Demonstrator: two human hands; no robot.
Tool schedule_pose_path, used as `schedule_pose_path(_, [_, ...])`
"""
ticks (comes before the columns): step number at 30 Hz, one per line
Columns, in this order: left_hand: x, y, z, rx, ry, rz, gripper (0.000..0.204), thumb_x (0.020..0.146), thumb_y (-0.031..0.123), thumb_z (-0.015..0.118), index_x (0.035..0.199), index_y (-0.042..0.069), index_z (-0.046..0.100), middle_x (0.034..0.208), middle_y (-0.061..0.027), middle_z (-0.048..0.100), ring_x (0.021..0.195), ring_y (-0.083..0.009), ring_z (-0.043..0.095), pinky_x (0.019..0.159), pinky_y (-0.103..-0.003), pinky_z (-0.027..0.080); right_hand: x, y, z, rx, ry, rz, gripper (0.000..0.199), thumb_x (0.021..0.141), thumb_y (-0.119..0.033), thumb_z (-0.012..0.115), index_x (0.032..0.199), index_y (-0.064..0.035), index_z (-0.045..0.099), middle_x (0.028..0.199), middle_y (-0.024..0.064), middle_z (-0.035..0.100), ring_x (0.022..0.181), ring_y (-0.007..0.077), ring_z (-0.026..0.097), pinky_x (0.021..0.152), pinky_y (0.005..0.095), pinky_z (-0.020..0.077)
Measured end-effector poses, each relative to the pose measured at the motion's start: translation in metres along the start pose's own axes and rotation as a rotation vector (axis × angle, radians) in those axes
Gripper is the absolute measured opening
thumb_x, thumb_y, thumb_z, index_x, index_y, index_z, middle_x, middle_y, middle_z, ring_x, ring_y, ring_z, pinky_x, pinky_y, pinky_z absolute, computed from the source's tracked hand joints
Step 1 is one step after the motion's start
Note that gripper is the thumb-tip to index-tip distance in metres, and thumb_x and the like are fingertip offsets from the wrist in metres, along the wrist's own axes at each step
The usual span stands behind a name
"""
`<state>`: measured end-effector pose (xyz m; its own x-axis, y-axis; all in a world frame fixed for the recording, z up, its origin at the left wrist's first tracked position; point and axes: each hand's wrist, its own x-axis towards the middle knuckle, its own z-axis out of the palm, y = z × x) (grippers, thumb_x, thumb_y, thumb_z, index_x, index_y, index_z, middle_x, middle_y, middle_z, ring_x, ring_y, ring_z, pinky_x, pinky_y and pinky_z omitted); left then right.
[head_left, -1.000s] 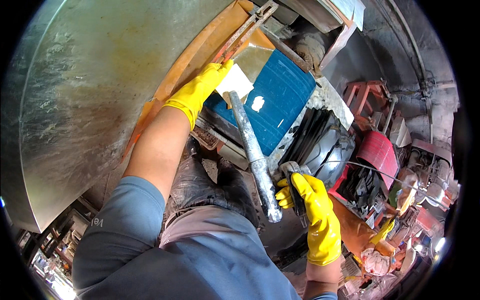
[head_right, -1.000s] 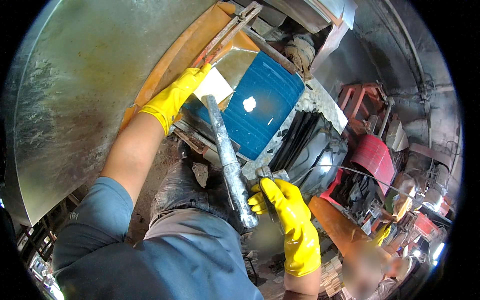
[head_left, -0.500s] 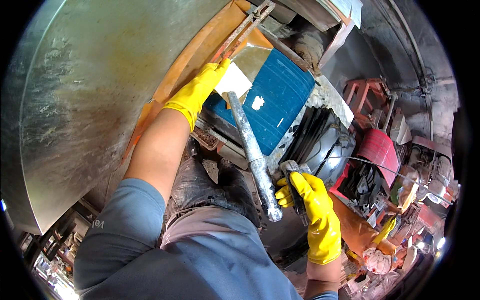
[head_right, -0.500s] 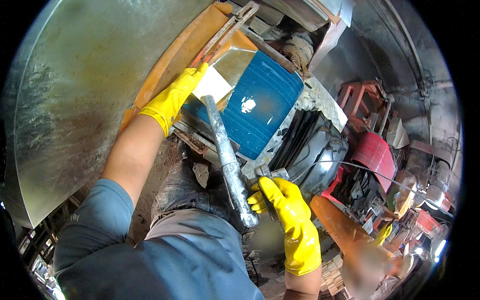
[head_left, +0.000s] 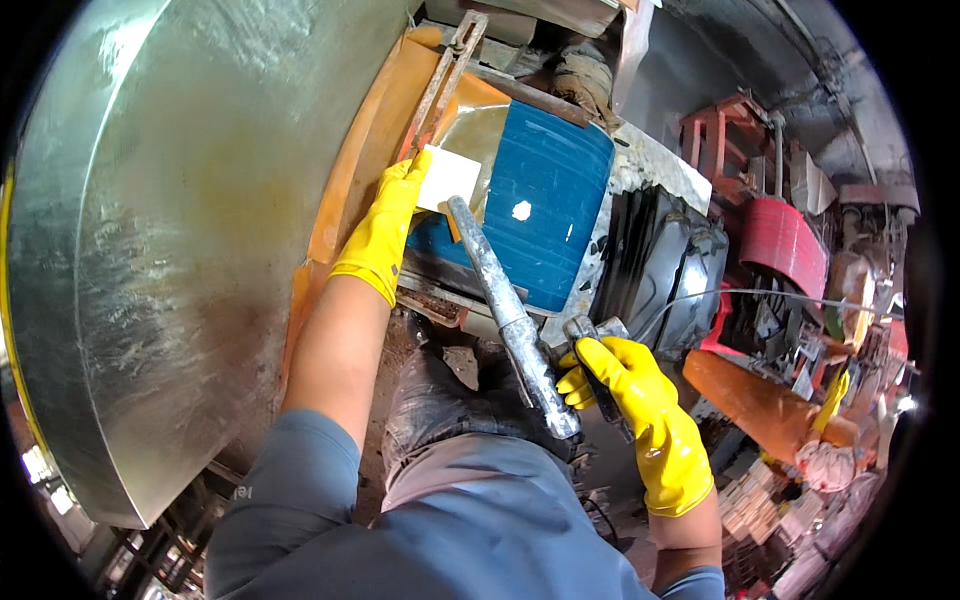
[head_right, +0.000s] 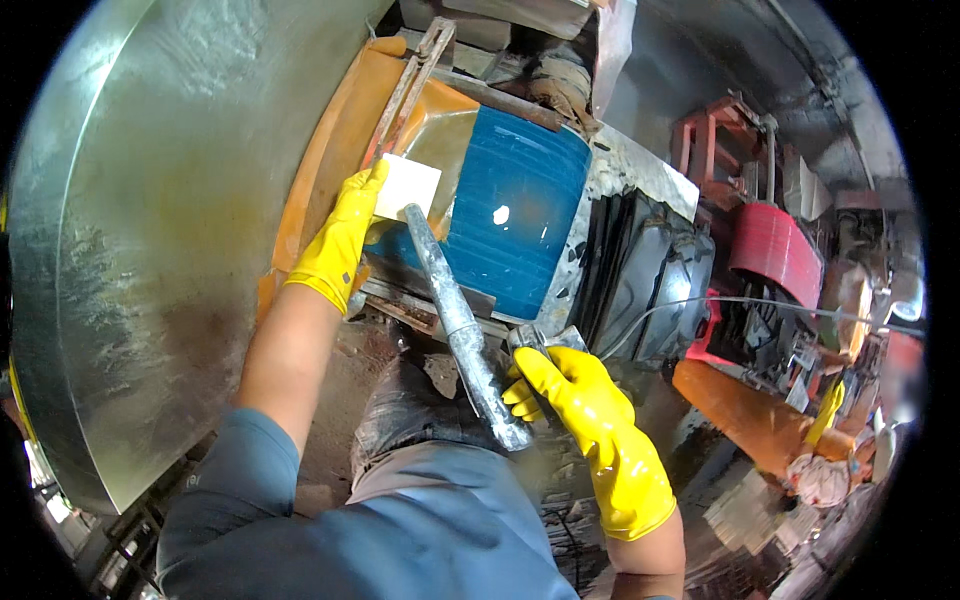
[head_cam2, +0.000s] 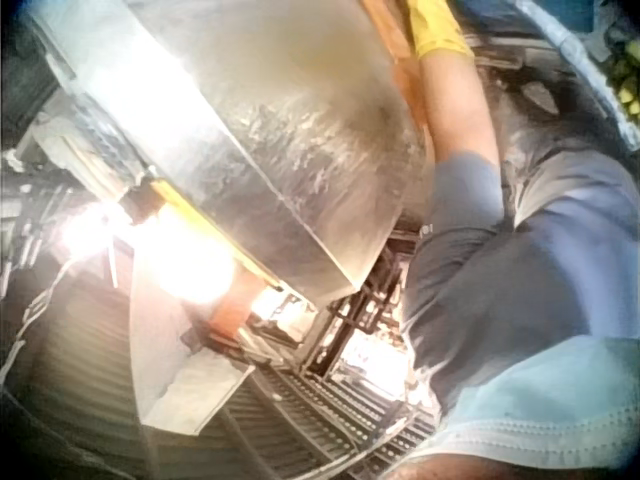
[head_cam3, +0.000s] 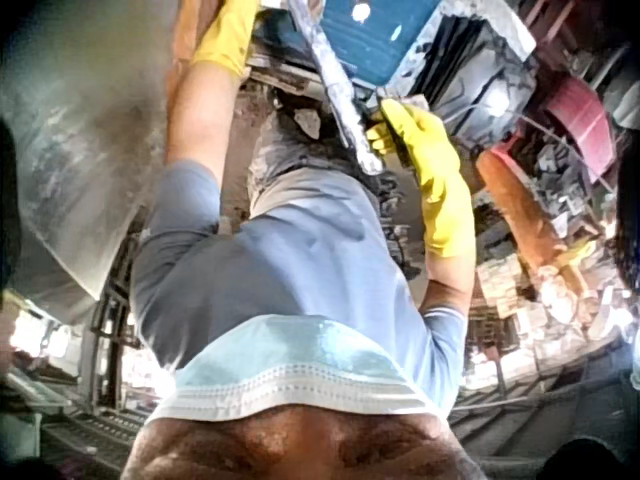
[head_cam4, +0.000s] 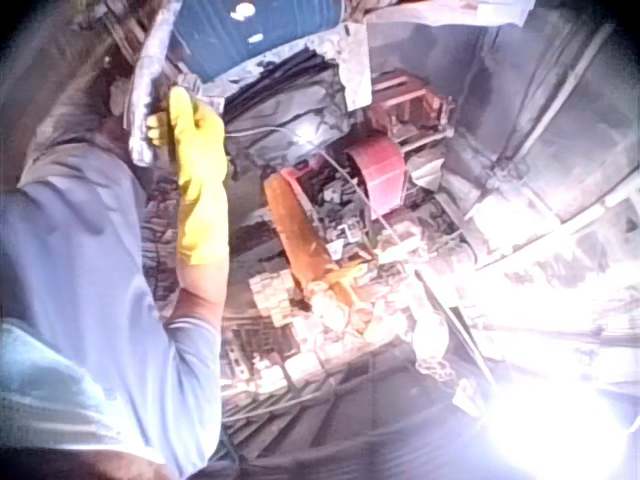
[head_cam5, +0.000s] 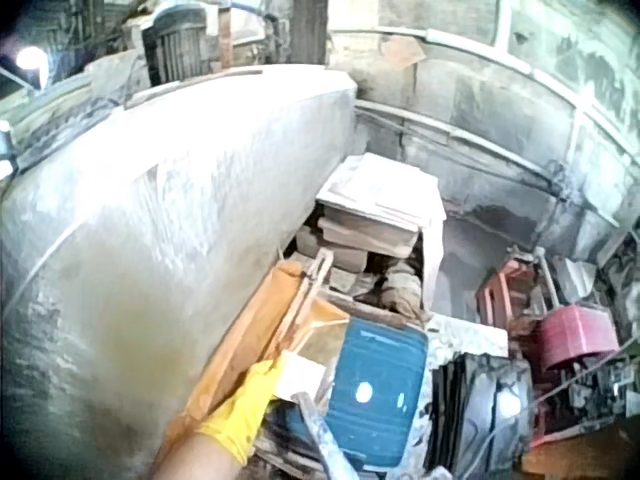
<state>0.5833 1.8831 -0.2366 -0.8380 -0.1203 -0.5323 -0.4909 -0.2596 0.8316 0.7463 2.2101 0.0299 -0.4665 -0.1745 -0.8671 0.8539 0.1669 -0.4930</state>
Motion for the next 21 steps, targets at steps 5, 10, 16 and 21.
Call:
schedule_pose_path(5, [0.016,-0.012,-0.005,-0.035,-0.004,0.058,0.047,0.101,0.044,0.069,0.118,0.000,0.073,0.099,-0.0084,0.078,0.080,-0.0193,0.075,0.069,-0.033,0.060,-0.002,-0.003,0.011,0.000,0.008,0.008,0.050,0.103,-0.041,0.067,0.116,0.0070,0.068,0.095,0.0150,0.076,0.078,0.0200,0.072,0.075,0.0314,0.0574])
schedule_pose_path(10, [0.009,-0.003,-0.003,-0.069,-0.046,0.010,0.045,0.103,0.041,0.067,0.122,0.000,0.070,0.104,-0.0104,0.077,0.084,-0.0218,0.075,0.073,-0.035,0.061,-0.001,0.006,0.013,-0.002,-0.008,-0.007,0.051,0.104,-0.043,0.065,0.116,0.0062,0.068,0.095,0.0135,0.076,0.079,0.0184,0.072,0.076,0.0308,0.0566])
schedule_pose_path(16, [0.010,-0.008,-0.007,-0.154,-0.069,0.037,0.043,0.103,0.037,0.069,0.122,-0.002,0.071,0.102,-0.0109,0.078,0.082,-0.0215,0.075,0.072,-0.035,0.062,0.000,0.018,0.013,-0.032,-0.030,-0.021,0.053,0.104,-0.046,0.064,0.115,0.0057,0.069,0.095,0.0126,0.077,0.080,0.0174,0.072,0.077,0.0302,0.0559])
schedule_pose_path(21, [0.008,-0.008,-0.003,-0.193,-0.077,0.039,0.042,0.103,0.034,0.068,0.122,-0.003,0.070,0.102,-0.0115,0.077,0.082,-0.0221,0.075,0.072,-0.037,0.063,-0.001,0.020,0.012,-0.030,-0.015,-0.020,0.052,0.104,-0.044,0.064,0.115,0.0062,0.070,0.093,0.0146,0.077,0.079,0.0195,0.073,0.077,0.0311,0.0567])
